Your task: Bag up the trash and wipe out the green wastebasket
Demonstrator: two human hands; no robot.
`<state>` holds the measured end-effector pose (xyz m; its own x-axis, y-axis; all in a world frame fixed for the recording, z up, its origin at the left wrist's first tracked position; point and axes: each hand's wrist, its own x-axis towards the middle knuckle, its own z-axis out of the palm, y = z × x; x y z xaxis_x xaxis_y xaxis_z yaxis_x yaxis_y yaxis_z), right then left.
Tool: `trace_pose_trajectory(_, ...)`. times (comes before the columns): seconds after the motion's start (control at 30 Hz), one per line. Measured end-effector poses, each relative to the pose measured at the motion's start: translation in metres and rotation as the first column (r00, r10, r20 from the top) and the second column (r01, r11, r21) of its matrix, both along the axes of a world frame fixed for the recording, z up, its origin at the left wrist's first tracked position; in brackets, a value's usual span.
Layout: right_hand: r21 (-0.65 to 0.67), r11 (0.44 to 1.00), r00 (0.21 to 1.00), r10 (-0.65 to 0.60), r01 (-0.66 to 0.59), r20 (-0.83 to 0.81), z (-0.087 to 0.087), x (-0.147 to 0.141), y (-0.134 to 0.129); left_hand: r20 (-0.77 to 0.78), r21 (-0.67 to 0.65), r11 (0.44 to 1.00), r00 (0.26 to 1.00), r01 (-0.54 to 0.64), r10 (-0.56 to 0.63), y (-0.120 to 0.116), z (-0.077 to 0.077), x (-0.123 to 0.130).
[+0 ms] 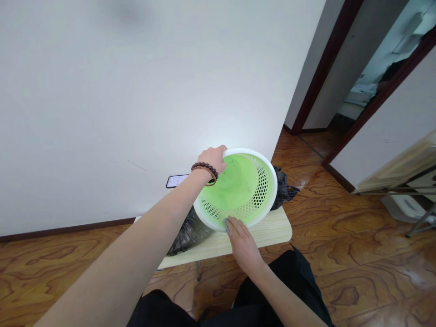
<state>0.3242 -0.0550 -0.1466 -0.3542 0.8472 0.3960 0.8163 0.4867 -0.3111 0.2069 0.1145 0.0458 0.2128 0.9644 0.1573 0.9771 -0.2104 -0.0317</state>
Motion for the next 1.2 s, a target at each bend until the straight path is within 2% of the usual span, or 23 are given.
trace_pose_trajectory(0.07, 0.038, 0.999, 0.997, 0.029, -0.031, 0.071, -0.002, 0.026, 0.001, -0.004, 0.005, 1.0, 1.0, -0.002, 0.002, 0.0, -0.001, -0.001)
trace_pose_trajectory(0.13, 0.071, 0.997, 0.991, 0.003, -0.012, 0.131, -0.003, 0.05, 0.001, 0.002, 0.005, 1.0, 1.0, -0.009, 0.009, 0.0, -0.002, 0.001)
trace_pose_trajectory(0.2, 0.084, 0.996, 0.986, -0.05, 0.037, 0.157, -0.003, 0.059, 0.002, 0.012, 0.0, 1.0, 1.0, -0.022, 0.022, 0.0, -0.003, 0.004)
trace_pose_trajectory(0.33, 0.047, 0.993, 0.985, -0.118, 0.113, 0.128, -0.003, 0.035, 0.008, 0.032, -0.002, 0.999, 0.999, -0.039, 0.039, 0.0, -0.002, 0.006)
trace_pose_trajectory(0.47, 0.05, 0.994, 0.988, -0.104, 0.099, 0.117, -0.01, 0.015, 0.02, 0.046, 0.002, 0.999, 0.998, -0.044, 0.044, -0.003, -0.006, -0.002)
trace_pose_trajectory(0.6, 0.095, 0.994, 0.985, -0.061, 0.046, 0.161, -0.015, 0.022, 0.026, 0.055, 0.026, 0.997, 0.996, -0.074, 0.072, -0.01, -0.013, -0.014)
trace_pose_trajectory(0.73, 0.129, 0.991, 0.973, -0.051, 0.022, 0.224, -0.009, 0.033, 0.026, 0.084, 0.02, 0.993, 0.99, -0.119, 0.117, -0.016, -0.017, -0.027)
trace_pose_trajectory(0.9, 0.134, 0.991, 0.961, -0.016, -0.022, 0.277, 0.0, 0.039, 0.028, 0.056, -0.056, 0.986, 0.985, -0.159, 0.162, -0.015, -0.005, -0.029)
trace_pose_trajectory(1.0, 0.131, 0.991, 0.956, -0.005, -0.036, 0.294, -0.002, 0.039, 0.029, 0.033, -0.023, 0.997, 0.997, -0.075, 0.076, -0.009, 0.007, -0.015)
trace_pose_trajectory(1.1, 0.11, 0.993, 0.953, 0.017, -0.052, 0.304, -0.006, 0.04, 0.031, 0.018, 0.027, 0.992, 0.992, 0.122, -0.123, 0.002, 0.015, 0.003)
trace_pose_trajectory(1.2, 0.055, 0.997, 0.956, 0.034, -0.052, 0.291, -0.006, 0.043, 0.033, 0.028, -0.059, 0.972, 0.974, 0.226, -0.225, 0.015, 0.016, 0.014)
